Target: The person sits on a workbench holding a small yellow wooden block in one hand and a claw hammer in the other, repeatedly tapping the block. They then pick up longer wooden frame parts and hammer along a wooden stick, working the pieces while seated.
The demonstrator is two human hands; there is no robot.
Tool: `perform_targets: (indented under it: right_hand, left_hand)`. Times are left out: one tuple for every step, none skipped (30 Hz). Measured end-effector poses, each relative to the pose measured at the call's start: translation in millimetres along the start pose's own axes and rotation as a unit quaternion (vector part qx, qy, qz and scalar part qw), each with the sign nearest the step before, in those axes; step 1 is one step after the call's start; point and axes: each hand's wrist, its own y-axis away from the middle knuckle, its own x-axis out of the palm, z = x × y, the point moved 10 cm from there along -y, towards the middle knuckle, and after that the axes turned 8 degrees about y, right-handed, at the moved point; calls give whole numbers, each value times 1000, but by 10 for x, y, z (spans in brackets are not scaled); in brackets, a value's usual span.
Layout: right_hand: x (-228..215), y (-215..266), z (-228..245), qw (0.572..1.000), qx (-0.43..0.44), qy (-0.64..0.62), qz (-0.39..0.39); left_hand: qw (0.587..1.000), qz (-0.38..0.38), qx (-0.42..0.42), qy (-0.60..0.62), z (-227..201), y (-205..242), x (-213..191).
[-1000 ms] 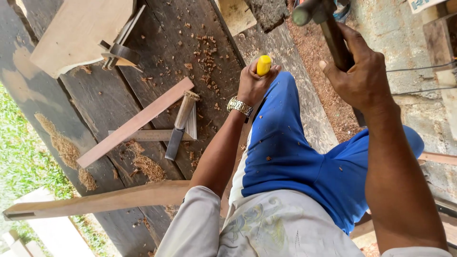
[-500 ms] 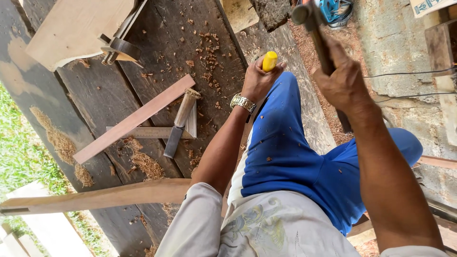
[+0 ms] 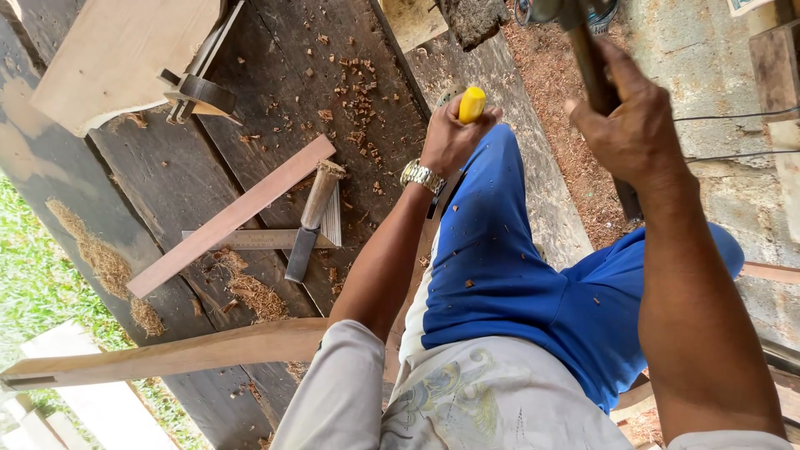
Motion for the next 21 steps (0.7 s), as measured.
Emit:
perform_targets:
  right_hand:
    - [-15, -23, -11, 1000, 1, -1, 3]
    - [-70, -44, -6, 1000, -4, -16, -13]
    - [-131, -72, 6, 999, -11, -29, -29]
    - [-104, -59, 41, 999, -11, -30, -26]
    - [-81, -88, 55, 999, 1, -29, -19]
    - [-64, -116, 67, 999, 12, -28, -12]
    - [31, -98, 15, 999, 13, -28, -13]
    - [250, -75, -19, 998, 4, -41, 47]
    - [462, -26, -55, 993, -4, -52, 107]
    - [335, -89, 183, 993, -2, -52, 105]
    - [444, -56, 254, 969, 69, 49, 230]
    - [476, 45, 296, 916, 139, 148, 347]
    - [514, 57, 122, 917, 138, 148, 343]
    - [486, -24, 58, 949, 100, 99, 281]
    - [464, -25, -10, 972, 64, 47, 221]
    - [594, 19, -87, 971, 66, 45, 223]
    - [557, -25, -235, 983, 107, 10, 149]
    - [512, -40, -390, 986, 147, -26, 75]
    - [471, -26, -237, 986, 148, -27, 73]
    - [639, 67, -126, 967, 172, -15, 187]
    - [755, 180, -22, 936, 195, -4, 292]
  left_hand:
    - [1000, 0, -4, 1, -19, 39, 3]
    - [999, 7, 23, 22, -100, 82, 18]
    - [998, 13, 50, 44, -190, 123, 25]
    - [998, 11, 48, 45, -180, 133, 37]
    - [1000, 6, -1, 21, -100, 74, 29]
    - [999, 2, -50, -3, -26, 25, 22]
    - [999, 3, -50, -5, 24, 26, 27]
    - [999, 3, -32, 5, 42, 24, 33]
    - [1000, 4, -14, 16, 65, 26, 54]
    - [1000, 6, -13, 16, 92, 11, 66]
    - [993, 23, -11, 115, 112, 9, 108]
    - [976, 39, -9, 212, 126, 9, 144]
    - [977, 41, -6, 211, 54, -12, 129]
    - [991, 33, -43, 125, 75, -29, 103]
    - [995, 26, -87, 39, 135, 42, 78]
    - [995, 27, -90, 39, 211, 65, 87]
    - [995, 23, -84, 53, 244, 30, 93]
    - [994, 19, -78, 68, 272, -5, 101]
    - [995, 20, -78, 66, 294, 3, 97]
    - [994, 15, -82, 66, 320, 13, 88]
    - [995, 15, -81, 63, 314, -40, 93]
